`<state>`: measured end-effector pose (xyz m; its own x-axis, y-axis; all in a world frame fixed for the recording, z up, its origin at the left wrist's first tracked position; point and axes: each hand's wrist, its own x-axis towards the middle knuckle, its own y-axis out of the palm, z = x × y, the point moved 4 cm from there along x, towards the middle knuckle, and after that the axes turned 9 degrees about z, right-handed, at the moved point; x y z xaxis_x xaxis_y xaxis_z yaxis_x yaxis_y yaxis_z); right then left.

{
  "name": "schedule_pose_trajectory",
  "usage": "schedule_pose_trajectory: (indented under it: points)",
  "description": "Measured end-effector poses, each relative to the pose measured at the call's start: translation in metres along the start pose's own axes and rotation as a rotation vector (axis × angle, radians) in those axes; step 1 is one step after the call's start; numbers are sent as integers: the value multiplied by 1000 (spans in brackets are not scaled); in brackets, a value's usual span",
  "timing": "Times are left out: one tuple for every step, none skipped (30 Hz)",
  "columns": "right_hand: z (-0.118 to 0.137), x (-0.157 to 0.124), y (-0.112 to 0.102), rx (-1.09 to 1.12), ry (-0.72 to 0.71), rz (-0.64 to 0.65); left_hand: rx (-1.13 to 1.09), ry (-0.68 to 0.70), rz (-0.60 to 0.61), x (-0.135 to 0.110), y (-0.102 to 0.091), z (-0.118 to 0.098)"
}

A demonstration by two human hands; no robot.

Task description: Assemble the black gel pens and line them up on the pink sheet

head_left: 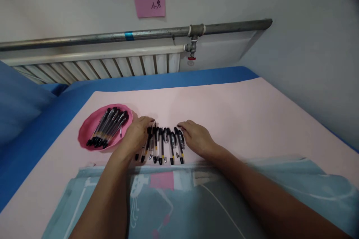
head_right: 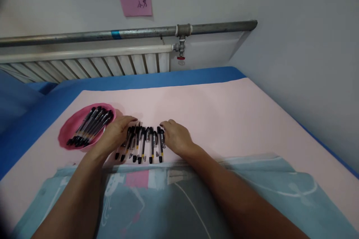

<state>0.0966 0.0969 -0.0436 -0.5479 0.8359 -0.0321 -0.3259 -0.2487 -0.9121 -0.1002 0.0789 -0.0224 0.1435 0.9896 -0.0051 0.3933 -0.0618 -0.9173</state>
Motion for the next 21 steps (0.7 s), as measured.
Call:
schedule_pose_trajectory:
  points:
    - [0,0,0,2,-3,-4,11,4,24,1,2,0]
    - [0,0,0,4,-6,-6,24,6,49,2,3,1]
    - [0,0,0,6,-7,-6,36,8,71,2,5,1]
    - [0,0,0,7,-8,-6,46,8,91,3,6,2]
    - [0,0,0,6,-8,-6,50,6,105,3,7,2]
    - [0,0,0,5,-8,-5,49,3,115,3,8,3]
    - [0,1,0,2,-8,-3,41,2,120,3,9,3]
    - [0,1,0,0,-8,-1,32,1,121,3,9,3]
    - [0,1,0,-2,-7,2,26,1,119,3,9,3]
    - [0,1,0,-3,-6,6,26,-1,118,3,9,3]
    - [0,1,0,-4,-5,9,31,-4,119,3,9,3]
    - [-1,1,0,-4,-5,10,42,-11,122,3,9,3]
    - [-1,1,1,-5,-8,9,56,-21,126,3,8,3]
    - [-1,1,1,-5,-12,6,69,-30,132,3,8,2]
    - [-1,1,1,-5,-16,3,80,-37,138,3,8,2]
    - [-1,1,2,-5,-19,2,89,-43,144,2,8,1]
    - [-2,1,2,-4,-19,3,98,-48,149,2,8,1]
    - [-2,1,2,-3,-19,6,109,-51,152,2,8,0]
    - [-2,1,2,-3,-16,9,122,-52,153,1,7,-1]
    - [-1,1,2,-3,-14,12,134,-54,152,0,7,-2]
    - [-1,1,1,-4,-11,15,143,-56,149,0,7,-3]
